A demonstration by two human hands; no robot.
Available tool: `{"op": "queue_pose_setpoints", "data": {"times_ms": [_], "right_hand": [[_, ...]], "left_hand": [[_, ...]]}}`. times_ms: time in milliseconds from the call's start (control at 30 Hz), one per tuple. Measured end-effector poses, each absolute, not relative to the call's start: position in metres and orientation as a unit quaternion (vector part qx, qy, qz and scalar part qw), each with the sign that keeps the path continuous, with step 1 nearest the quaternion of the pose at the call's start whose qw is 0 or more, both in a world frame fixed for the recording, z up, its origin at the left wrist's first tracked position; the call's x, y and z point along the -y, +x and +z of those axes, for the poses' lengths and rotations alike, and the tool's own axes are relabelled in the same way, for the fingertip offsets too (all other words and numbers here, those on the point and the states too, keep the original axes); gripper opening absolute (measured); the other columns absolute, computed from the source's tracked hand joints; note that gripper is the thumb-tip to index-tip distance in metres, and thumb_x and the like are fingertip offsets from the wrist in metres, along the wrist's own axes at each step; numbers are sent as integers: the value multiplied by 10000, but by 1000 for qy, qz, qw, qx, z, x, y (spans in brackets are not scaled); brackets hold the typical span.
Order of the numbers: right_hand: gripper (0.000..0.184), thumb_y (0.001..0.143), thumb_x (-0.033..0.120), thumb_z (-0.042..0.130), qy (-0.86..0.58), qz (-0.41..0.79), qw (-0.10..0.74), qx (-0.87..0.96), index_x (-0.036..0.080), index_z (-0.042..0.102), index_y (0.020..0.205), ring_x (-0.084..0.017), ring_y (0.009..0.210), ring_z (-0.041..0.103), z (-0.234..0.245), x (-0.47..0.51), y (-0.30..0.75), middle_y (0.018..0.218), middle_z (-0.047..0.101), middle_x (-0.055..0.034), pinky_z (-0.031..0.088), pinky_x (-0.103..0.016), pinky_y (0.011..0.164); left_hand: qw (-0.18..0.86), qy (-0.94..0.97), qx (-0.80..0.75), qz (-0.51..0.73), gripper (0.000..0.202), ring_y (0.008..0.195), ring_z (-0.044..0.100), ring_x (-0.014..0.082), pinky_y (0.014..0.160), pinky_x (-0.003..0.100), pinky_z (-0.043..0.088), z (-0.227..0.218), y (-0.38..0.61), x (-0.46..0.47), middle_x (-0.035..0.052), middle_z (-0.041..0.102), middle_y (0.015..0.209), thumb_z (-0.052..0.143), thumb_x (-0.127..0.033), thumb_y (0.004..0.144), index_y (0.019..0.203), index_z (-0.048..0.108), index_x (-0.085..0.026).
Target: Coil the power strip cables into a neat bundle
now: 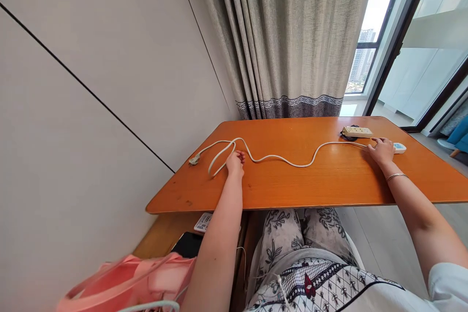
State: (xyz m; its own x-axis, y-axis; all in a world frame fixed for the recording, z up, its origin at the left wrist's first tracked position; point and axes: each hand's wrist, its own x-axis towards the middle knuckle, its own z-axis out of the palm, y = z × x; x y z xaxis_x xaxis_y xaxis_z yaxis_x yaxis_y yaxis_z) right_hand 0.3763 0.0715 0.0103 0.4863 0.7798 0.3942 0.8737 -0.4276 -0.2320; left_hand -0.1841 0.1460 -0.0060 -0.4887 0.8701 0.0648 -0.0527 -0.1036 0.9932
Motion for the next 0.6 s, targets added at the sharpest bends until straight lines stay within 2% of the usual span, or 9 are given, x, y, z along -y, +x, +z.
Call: {"op": "queue_pose_setpoints", "data": {"times_ms": [100,200,367,467,600], "right_hand": [[476,895,368,477,-812,-124,204,533,128,623,1279,-332,1213,471,18,-93,362,1320,552,-182,391,-449,1010],[497,878,260,489,-789,-129,177,574,112,567,1345,-330,1228,471,28,-118,349,1356,543,-196,385,-445,1030],[612,886,121,385,-772,-116,79,620,130,387,1498,-316,1379,383,43,-154,338,1532,422,-176,360,-473,1083],[590,907,129,352,-772,-104,61,624,123,394,1496,-313,1411,365,45,-169,336,1548,410,-183,330,-492,1108],[543,917,150,357,-770,-86,36,632,104,459,1449,-330,1379,410,44,-180,332,1453,511,-225,298,-520,1118]], "left_hand": [[325,460,-582,587,55,526,517,146,523,243,384,-11,-159,-141,-11,547,568,467,-194,687,659,508,-218],[277,551,-578,534,76,629,565,170,639,268,437,-11,-144,-134,-7,610,626,533,-181,696,696,596,-224],[191,599,-587,510,88,722,609,191,745,303,461,-5,-147,-129,14,652,772,527,-191,766,798,598,-232],[162,602,-595,507,93,730,618,198,752,315,470,-4,-151,-131,26,652,790,500,-190,788,823,576,-231],[152,624,-589,490,85,729,630,194,739,309,483,-7,-149,-131,22,666,797,510,-202,800,835,578,-239]]}}
